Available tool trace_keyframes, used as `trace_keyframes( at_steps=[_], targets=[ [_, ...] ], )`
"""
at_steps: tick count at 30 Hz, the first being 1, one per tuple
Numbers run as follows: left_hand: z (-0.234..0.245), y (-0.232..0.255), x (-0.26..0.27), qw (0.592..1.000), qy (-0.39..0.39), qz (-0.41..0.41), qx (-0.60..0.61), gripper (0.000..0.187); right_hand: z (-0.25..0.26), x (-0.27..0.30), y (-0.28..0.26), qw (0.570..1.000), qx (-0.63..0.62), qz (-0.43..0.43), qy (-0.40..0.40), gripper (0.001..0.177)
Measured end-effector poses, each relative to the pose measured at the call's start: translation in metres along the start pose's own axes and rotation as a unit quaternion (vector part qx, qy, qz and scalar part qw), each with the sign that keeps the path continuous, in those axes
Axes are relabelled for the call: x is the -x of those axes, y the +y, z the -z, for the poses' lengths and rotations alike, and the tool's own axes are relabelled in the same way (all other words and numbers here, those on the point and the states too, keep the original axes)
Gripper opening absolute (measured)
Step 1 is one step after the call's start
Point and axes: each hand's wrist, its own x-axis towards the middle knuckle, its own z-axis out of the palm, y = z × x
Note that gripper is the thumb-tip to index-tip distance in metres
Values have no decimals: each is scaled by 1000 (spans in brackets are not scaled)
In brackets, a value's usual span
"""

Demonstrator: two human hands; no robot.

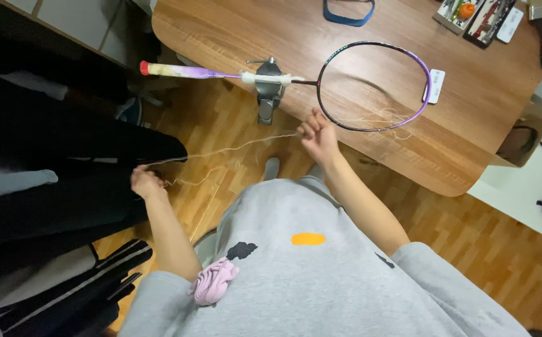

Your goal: Stringing a badminton racket using a clamp and string.

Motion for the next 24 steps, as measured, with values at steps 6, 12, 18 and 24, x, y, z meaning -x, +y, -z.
trace_keyframes(
  at_steps=[6,12,18,24],
  targets=[
    [-104,-70,87,800,-450,-53,-393,40,-86,30,79,727,652,-7,-218,19],
    [-208,-35,256,600,-734,149,-282,28,0,43,137,563,701,-278,-338,12],
    [-165,17,160,932,-360,22,44,21,-90,25,69,924,358,-134,-6,40],
    [-45,6,-1,937,-71,-102,327,27,-13,9,18,997,70,4,-15,20]
  ],
)
